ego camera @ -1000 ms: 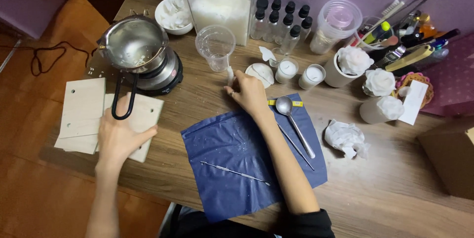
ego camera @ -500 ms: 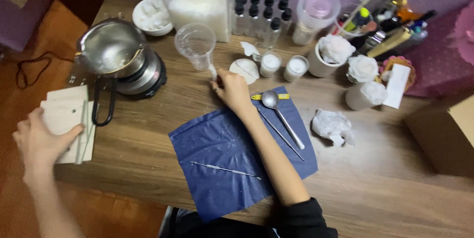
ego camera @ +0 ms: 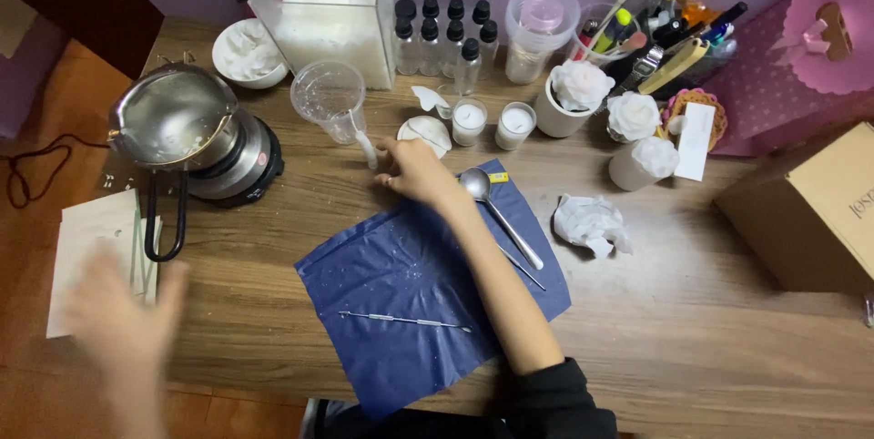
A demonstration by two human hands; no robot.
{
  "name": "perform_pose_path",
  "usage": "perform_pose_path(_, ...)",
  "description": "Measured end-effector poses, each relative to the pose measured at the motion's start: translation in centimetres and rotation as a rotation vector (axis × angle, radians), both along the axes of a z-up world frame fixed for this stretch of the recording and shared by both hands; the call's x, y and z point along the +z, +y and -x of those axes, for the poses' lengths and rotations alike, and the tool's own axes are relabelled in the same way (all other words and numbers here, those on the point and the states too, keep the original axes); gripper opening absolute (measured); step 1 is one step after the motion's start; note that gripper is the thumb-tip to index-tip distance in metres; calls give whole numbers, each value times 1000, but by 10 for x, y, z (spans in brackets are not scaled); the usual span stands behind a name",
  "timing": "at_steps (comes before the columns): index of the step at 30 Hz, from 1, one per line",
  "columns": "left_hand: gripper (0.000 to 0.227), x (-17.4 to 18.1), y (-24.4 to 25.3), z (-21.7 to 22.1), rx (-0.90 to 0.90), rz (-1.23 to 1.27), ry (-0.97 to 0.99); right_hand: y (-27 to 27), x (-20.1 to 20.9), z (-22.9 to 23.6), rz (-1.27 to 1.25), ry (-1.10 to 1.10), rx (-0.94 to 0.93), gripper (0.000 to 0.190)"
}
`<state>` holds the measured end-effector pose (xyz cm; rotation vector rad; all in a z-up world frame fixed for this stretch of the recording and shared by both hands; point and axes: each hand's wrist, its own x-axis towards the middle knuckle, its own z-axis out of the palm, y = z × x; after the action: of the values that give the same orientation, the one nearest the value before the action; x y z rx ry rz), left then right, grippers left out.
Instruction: Scraping wax residue from the inside of a small glass jar using a metal tool and wiping it clean with a paper towel.
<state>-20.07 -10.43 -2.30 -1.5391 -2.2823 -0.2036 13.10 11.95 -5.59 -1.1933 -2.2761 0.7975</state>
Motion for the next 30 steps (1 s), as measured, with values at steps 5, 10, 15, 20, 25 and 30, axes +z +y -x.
perform_pose_path(5, 47, -16, -12, -136, -415, -217, -131, -3, 71, -49, -58, 101, -13, 34)
perform_pose_path(10, 21, 22, 19, -197, -913, -209, -332, -30, 115, -105, -197, 6, -179, 19)
perform_pose_path(15, 16, -6, 88, -222, -1165, -133, -369, -59, 123, -143, -129, -273, -214, 16)
perform_pose_path(20, 11, 22, 156, -252, -965, 39, -596, -61, 94, -154, -151, -534, -157, 8)
perform_pose_path(25, 9, 28, 162, -264, -949, 35, -648, -25, 64, -138, -317, -382, -242, 22)
perform_pose_path(30, 7, 16, 135, -239, -963, 102, -589, 2, 49, -141, -543, -387, -423, 57)
